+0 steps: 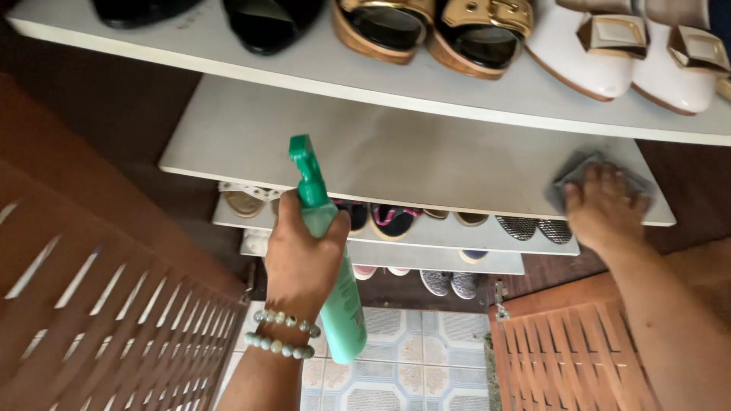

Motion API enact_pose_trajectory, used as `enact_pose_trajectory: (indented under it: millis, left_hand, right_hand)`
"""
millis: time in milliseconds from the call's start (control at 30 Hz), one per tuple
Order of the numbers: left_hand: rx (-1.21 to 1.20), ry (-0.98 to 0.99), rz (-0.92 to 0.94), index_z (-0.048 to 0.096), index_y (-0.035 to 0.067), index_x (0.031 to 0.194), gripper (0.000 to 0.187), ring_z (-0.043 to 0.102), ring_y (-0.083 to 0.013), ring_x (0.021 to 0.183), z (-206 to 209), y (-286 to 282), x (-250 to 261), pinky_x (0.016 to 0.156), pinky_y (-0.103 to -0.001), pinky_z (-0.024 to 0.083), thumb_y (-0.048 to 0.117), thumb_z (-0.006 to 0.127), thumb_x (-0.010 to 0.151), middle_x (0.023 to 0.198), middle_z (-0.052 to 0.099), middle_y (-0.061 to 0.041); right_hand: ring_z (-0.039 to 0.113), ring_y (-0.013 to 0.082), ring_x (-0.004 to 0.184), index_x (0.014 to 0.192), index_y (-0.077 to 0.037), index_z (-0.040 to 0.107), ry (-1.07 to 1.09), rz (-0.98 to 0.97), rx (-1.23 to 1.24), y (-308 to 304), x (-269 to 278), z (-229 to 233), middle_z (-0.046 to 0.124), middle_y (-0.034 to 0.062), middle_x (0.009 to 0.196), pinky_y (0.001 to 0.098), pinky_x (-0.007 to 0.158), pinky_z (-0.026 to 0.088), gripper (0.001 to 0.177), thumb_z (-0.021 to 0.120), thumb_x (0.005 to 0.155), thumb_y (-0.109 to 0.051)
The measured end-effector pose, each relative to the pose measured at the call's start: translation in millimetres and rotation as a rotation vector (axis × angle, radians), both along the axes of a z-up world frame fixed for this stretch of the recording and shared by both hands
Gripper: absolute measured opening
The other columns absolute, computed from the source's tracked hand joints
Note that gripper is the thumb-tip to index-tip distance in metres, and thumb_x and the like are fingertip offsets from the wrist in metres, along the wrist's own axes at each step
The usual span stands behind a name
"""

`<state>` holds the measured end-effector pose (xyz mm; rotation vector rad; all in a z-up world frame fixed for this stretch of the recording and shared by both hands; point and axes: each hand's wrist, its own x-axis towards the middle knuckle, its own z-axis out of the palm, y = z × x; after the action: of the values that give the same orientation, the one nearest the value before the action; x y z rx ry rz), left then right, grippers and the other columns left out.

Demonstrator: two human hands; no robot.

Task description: Cleaning the shelves of a shoe cabinet and wiping individual shoes with a cloth and cleaning spray.

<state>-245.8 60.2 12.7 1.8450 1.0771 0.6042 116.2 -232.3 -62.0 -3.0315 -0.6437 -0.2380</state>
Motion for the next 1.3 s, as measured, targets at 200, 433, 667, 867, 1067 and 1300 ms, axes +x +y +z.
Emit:
enact_pose_trajectory:
  millis: [200,433,667,867,1067,1300]
  left_hand:
    - [-0.019,0.007,0.106,0.054,0.008,0.118,0.052,0.069,-0.0437,0.097,-1.9,30.9,-52.1,0.085,-0.052,0.054,0.035,0.075,0.080,0.104,0.072,-0.021]
    - [-0.032,0.096,0.217,0.053,0.011,0.124,0.055,0.069,-0.0458,0.095,8.0,63.1,-110.9,0.085,-0.055,0.053,0.034,0.074,0.079,0.098,0.073,-0.024]
    - [0.015,0.131,0.271,0.053,0.013,0.124,0.057,0.067,-0.0493,0.093,6.4,65.8,-134.0,0.083,-0.058,0.051,0.034,0.076,0.078,0.097,0.072,-0.024]
    - [-0.055,0.143,0.244,0.050,0.012,0.126,0.058,0.069,-0.0479,0.091,10.1,39.8,-125.3,0.084,-0.056,0.053,0.035,0.075,0.080,0.093,0.072,-0.025]
    - [0.068,0.060,0.129,0.055,0.006,0.120,0.054,0.069,-0.0456,0.092,20.0,-5.4,-95.1,0.080,-0.054,0.053,0.031,0.077,0.078,0.098,0.071,-0.023]
    - [-0.052,0.022,-0.012,0.055,0.006,0.116,0.050,0.071,-0.0419,0.092,58.2,-80.7,-58.9,0.082,-0.051,0.054,0.032,0.076,0.078,0.096,0.073,-0.021]
  right_hand:
    - [0.034,0.0390,0.148,0.153,0.005,0.039,-0.202,0.687,0.108,147.1,-117.7,-27.4,0.038,0.0258,0.158,0.0602,0.118,0.025,0.070,0.048,0.100,-0.040]
    - [0.029,0.0357,0.148,0.152,0.000,0.034,-0.056,0.815,0.148,365.6,-278.3,11.2,0.035,0.0202,0.159,0.0590,0.118,0.020,0.074,0.055,0.096,-0.044]
    - [0.025,0.0349,0.149,0.153,-0.002,0.031,-0.056,0.848,0.199,461.9,-326.3,10.9,0.030,0.0181,0.162,0.0617,0.115,0.019,0.075,0.057,0.094,-0.039]
    - [0.032,0.0328,0.150,0.154,-0.006,0.036,-0.123,1.008,0.174,368.8,-274.4,10.5,0.035,0.0172,0.161,0.0589,0.117,0.024,0.069,0.059,0.095,-0.032]
    - [0.035,0.0306,0.150,0.154,-0.006,0.038,-0.126,0.826,0.112,213.0,-199.2,15.7,0.040,0.0156,0.161,0.0549,0.119,0.028,0.068,0.059,0.093,-0.025]
    - [0.034,0.0291,0.150,0.156,-0.010,0.036,-0.162,0.572,0.021,32.5,-93.4,7.3,0.036,0.0130,0.162,0.0545,0.120,0.026,0.066,0.055,0.096,-0.032]
